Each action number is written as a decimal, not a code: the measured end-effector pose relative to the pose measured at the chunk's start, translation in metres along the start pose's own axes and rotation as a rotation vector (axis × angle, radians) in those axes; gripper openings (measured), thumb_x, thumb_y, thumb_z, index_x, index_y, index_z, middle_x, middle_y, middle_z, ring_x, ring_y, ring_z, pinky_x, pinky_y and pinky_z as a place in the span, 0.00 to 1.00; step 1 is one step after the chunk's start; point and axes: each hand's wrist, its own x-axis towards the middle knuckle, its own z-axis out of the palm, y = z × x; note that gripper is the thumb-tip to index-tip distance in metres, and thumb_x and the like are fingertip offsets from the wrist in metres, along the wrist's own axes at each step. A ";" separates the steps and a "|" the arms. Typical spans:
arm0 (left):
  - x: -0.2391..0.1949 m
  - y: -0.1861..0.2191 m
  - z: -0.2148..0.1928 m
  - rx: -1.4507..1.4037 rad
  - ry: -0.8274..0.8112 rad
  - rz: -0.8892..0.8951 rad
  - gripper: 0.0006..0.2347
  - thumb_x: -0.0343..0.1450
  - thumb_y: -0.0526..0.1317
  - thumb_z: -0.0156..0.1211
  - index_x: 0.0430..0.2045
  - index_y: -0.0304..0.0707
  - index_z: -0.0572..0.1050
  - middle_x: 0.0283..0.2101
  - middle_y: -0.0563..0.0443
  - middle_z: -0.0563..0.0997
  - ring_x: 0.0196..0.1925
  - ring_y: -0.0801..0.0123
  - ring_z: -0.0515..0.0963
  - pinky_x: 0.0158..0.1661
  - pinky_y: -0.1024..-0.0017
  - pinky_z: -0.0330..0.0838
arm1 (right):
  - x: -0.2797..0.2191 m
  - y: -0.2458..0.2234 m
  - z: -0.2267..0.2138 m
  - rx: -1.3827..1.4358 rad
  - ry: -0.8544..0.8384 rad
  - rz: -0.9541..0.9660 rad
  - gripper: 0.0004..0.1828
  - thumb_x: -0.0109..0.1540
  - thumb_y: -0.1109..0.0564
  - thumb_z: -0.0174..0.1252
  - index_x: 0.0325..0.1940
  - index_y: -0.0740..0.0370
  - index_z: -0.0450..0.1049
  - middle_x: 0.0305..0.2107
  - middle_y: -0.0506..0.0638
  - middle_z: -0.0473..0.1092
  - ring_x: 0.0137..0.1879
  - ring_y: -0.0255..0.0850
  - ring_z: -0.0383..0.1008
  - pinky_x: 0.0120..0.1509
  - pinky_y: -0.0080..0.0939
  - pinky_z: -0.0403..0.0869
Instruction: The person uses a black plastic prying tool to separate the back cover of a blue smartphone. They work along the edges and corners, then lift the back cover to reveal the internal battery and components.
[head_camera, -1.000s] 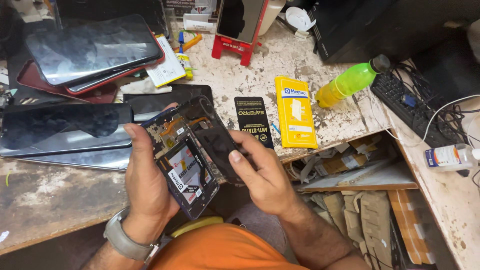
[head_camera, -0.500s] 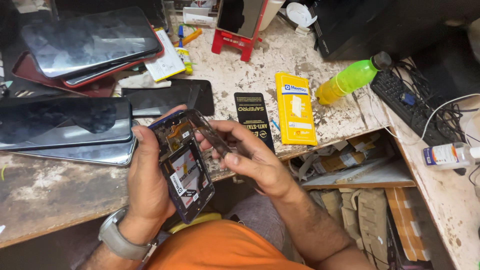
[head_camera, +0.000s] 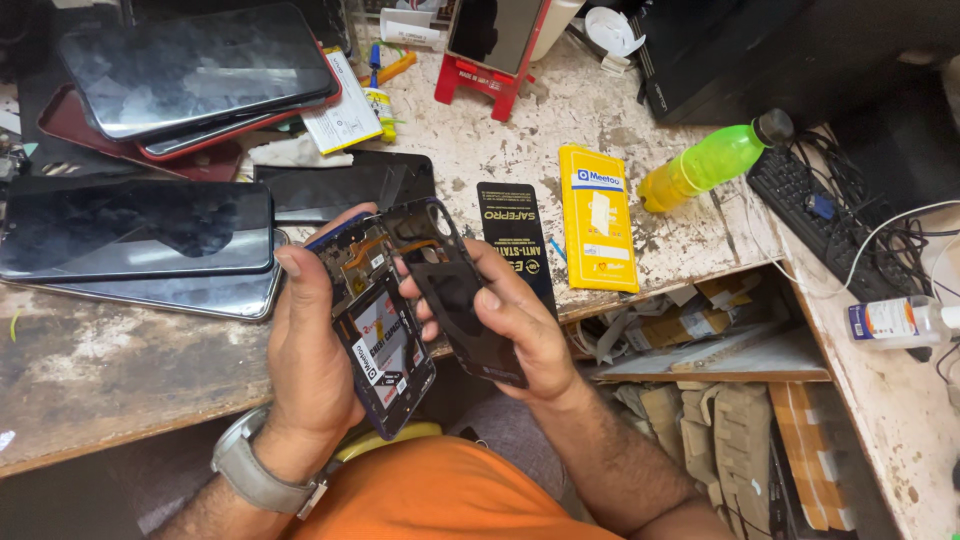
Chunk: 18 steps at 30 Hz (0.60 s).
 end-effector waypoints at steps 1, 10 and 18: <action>0.000 -0.001 0.000 -0.012 -0.007 0.008 0.34 0.75 0.62 0.41 0.66 0.29 0.61 0.44 0.40 0.75 0.40 0.61 0.79 0.38 0.61 0.79 | -0.001 0.002 0.001 -0.004 0.006 -0.007 0.37 0.70 0.48 0.53 0.76 0.72 0.51 0.65 0.67 0.64 0.61 0.44 0.71 0.66 0.45 0.72; 0.005 0.005 -0.003 0.051 0.088 0.047 0.35 0.75 0.64 0.40 0.67 0.30 0.62 0.52 0.42 0.76 0.47 0.61 0.79 0.46 0.59 0.80 | 0.001 0.000 -0.006 -0.034 0.042 -0.079 0.37 0.71 0.47 0.52 0.77 0.70 0.48 0.60 0.69 0.65 0.61 0.47 0.71 0.66 0.49 0.73; 0.003 0.001 0.000 -0.035 0.027 0.006 0.35 0.74 0.64 0.42 0.66 0.30 0.61 0.51 0.39 0.75 0.48 0.55 0.79 0.45 0.54 0.80 | 0.001 -0.012 0.005 -0.331 0.004 -0.094 0.36 0.71 0.49 0.54 0.77 0.70 0.53 0.63 0.63 0.66 0.64 0.44 0.69 0.69 0.47 0.72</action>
